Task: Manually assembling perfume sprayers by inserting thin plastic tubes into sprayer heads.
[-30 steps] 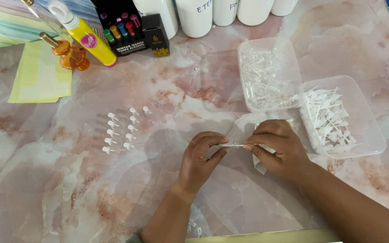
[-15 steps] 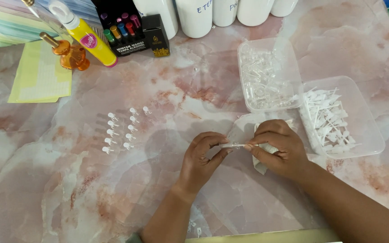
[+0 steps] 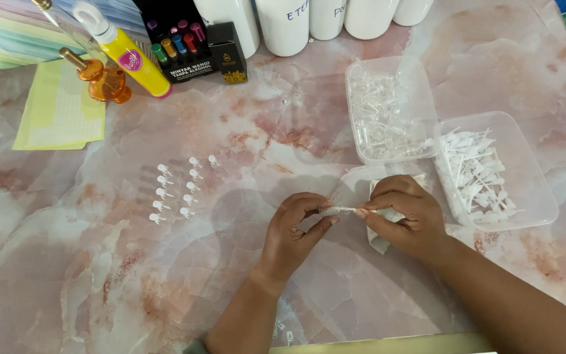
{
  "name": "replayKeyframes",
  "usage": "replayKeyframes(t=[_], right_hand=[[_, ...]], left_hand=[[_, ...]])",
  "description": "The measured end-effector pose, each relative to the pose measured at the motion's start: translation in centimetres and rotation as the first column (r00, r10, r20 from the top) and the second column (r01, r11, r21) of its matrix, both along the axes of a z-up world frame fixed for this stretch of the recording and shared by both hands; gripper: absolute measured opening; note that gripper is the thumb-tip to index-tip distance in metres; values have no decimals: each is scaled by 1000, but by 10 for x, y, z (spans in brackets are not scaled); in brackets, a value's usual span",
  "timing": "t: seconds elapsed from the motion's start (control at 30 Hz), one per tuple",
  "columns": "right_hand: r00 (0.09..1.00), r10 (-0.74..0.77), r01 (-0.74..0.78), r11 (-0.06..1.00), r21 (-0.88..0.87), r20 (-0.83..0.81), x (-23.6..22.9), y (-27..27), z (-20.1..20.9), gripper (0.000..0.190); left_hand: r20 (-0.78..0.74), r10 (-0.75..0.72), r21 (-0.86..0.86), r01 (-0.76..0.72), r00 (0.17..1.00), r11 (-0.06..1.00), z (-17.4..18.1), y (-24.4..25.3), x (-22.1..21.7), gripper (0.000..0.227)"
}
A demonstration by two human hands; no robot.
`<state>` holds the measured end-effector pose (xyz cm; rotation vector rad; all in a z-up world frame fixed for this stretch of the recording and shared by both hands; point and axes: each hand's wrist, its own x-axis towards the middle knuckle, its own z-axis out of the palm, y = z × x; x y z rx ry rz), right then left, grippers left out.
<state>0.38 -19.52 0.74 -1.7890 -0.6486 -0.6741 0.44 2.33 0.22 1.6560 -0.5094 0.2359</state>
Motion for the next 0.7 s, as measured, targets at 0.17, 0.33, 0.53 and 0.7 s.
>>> replayKeyframes(t=[0.17,0.33,0.53,0.7], right_hand=[[999,21,-21,1000,21,-43,-3,0,-5,8],[992,88,-79,992,100,-93,0,-3,-14,12],[992,-116,116,993,14,53,-7,6,-5,10],[906,74,36,968,249,-417,-6,6,-11,6]], left_hand=[[-7,8,2,-8,1000,1000,1,-1,0,21],[10,-6,30,6,1000,1000,4,-1,1,21],[-77,-48,-37,45,996,998,-7,-1,-1,27],[-187,-38,-45,30,982,999,-2,0,-1,29]])
